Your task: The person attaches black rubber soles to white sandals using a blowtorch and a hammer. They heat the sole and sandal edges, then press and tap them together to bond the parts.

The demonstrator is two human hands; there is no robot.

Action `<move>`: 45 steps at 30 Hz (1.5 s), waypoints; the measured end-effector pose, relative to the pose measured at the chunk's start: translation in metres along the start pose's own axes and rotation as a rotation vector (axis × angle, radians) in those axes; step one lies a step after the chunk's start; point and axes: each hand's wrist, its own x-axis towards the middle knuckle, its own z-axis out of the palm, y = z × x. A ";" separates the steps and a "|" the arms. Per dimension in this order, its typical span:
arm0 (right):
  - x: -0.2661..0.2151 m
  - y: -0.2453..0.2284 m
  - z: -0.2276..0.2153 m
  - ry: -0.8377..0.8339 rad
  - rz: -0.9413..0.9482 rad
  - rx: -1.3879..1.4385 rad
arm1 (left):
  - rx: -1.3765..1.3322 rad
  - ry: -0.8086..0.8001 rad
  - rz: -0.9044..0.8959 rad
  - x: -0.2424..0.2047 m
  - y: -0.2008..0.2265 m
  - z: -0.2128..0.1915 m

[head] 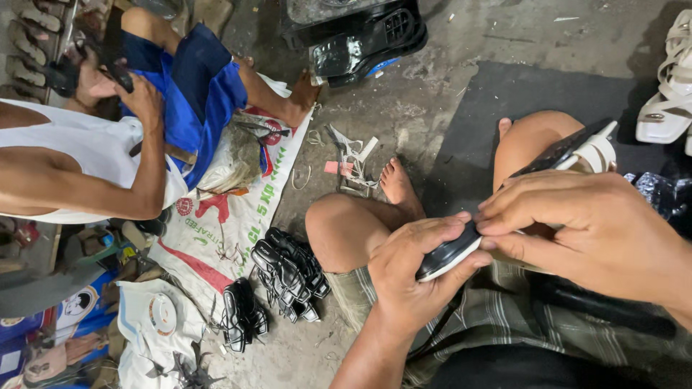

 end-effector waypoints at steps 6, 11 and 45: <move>-0.007 -0.005 0.003 0.060 -0.030 -0.007 | -0.036 0.018 0.126 0.005 -0.005 0.000; -0.010 -0.008 0.004 0.097 -0.064 -0.061 | -0.034 -0.004 0.157 0.011 0.001 -0.002; -0.040 0.033 0.049 0.054 0.552 0.587 | -0.913 0.349 -0.726 -0.048 -0.039 0.048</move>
